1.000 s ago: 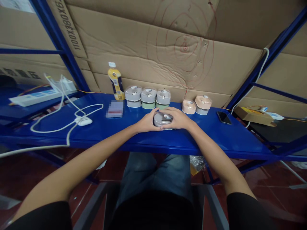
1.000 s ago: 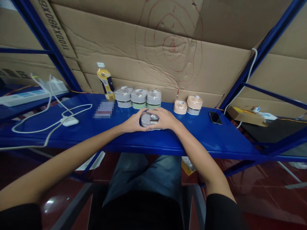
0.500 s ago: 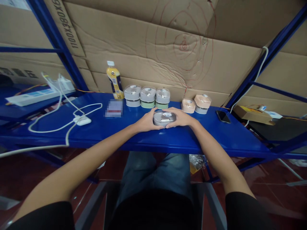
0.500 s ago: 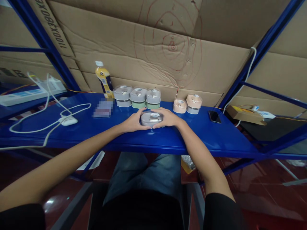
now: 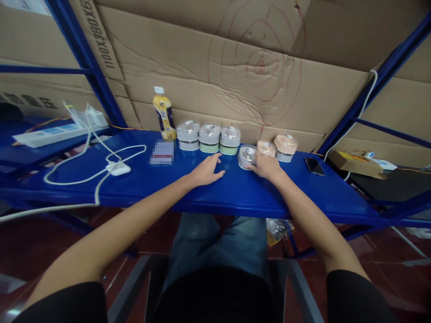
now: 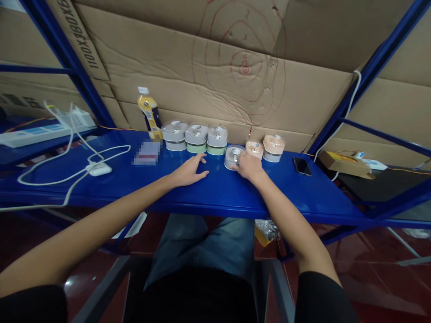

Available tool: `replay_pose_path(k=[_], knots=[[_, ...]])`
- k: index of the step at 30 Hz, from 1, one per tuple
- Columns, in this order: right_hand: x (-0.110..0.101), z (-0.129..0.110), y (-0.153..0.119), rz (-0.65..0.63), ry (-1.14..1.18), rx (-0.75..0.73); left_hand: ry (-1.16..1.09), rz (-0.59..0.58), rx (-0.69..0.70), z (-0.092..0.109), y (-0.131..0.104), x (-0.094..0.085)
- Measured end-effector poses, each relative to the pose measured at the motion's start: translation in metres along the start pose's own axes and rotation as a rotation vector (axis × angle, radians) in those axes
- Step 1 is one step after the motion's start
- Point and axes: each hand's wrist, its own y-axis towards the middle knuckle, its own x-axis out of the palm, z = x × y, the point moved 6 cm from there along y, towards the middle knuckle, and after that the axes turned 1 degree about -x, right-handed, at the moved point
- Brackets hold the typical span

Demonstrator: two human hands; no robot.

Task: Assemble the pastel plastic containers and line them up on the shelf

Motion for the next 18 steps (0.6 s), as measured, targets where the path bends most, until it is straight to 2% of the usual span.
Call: replay_pose_path(k=[4,8,12,18], knots=[[-0.005,0.005,0.033,0.147,0.01,0.035,0.0,0.004,0.017,-0.001,0.0,0.0],[-0.016,-0.003,0.045,0.295,0.107,0.036,-0.02,0.029,0.051,-0.002,0.001,0.001],[-0.026,-0.035,0.057,0.371,0.251,0.013,-0.052,0.046,0.058,-0.002,0.001,0.0],[-0.024,-0.085,0.093,0.425,0.322,0.191,-0.048,0.038,0.045,0.001,0.001,-0.001]])
